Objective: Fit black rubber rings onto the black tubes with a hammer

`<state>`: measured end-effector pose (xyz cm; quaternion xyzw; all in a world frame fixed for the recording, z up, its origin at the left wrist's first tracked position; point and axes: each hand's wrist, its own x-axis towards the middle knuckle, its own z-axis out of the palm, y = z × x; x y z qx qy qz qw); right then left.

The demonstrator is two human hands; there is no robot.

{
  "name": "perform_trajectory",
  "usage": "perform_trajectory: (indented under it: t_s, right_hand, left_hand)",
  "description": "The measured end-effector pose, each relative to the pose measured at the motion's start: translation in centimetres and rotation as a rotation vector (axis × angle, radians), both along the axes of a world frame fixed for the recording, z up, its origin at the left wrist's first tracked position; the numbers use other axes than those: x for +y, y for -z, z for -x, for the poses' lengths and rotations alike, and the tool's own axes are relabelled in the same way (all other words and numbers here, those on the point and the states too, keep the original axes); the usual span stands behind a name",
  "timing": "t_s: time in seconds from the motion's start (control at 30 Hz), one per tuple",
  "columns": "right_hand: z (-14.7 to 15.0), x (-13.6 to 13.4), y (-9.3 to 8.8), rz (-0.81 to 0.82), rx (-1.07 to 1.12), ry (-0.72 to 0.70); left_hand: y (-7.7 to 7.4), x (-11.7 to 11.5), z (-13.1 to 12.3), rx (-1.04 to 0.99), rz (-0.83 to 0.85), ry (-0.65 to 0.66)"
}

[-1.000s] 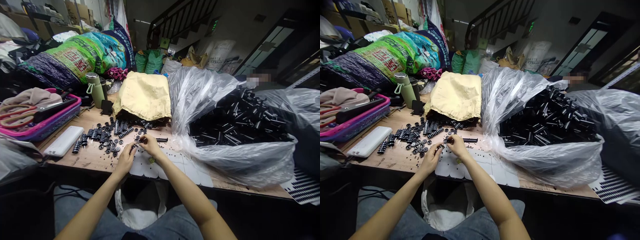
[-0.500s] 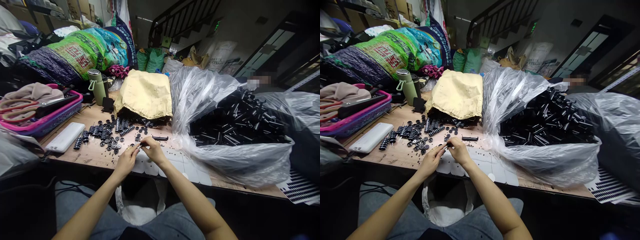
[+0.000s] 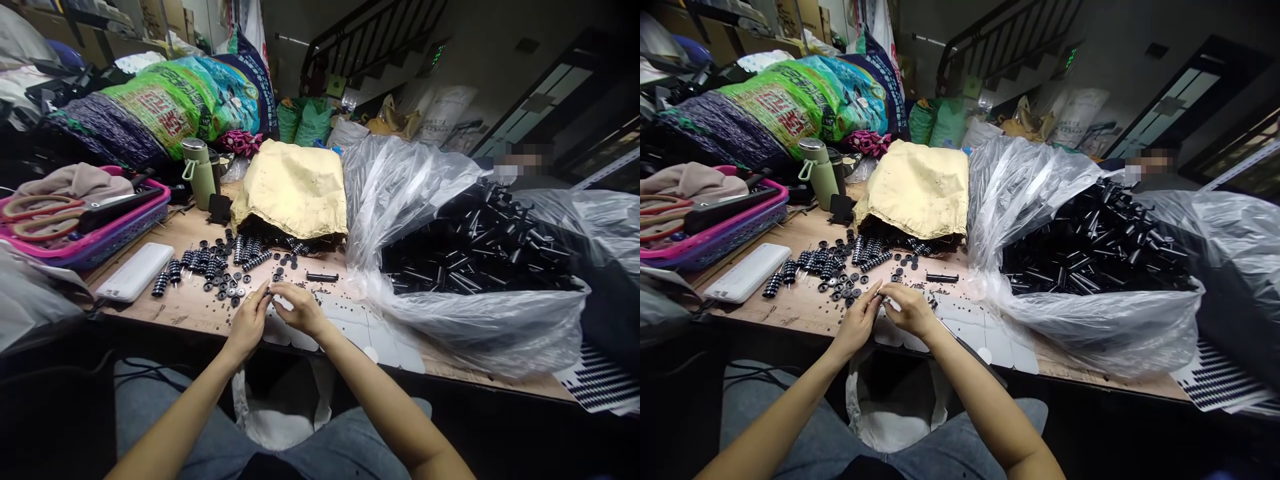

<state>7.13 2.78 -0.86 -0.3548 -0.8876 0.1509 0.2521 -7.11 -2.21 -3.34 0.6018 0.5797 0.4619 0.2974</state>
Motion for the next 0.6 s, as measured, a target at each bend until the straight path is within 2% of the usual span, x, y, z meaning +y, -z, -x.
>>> perform_trajectory:
  t_s: [0.1,0.17,0.33,0.47,0.6]
  right_hand:
    - [1.4,2.0,0.2,0.059,-0.156,0.276]
    - [2.6,3.5,0.5,0.079,-0.224,0.374]
    - [3.9,4.9,1.5,0.111,-0.32,0.424]
    - [2.9,4.6,1.8,0.132,-0.349,0.45]
    - [2.5,4.8,1.9,0.135,-0.325,0.458]
  left_hand:
    - [0.3,0.0,0.3,-0.097,0.067,-0.039]
    - [0.5,0.0,0.4,-0.164,0.122,-0.057]
    - [0.4,0.3,0.7,-0.16,0.103,-0.101]
    - [0.4,0.5,0.7,-0.164,0.134,-0.042]
    - [0.6,0.5,0.1,-0.251,0.215,0.015]
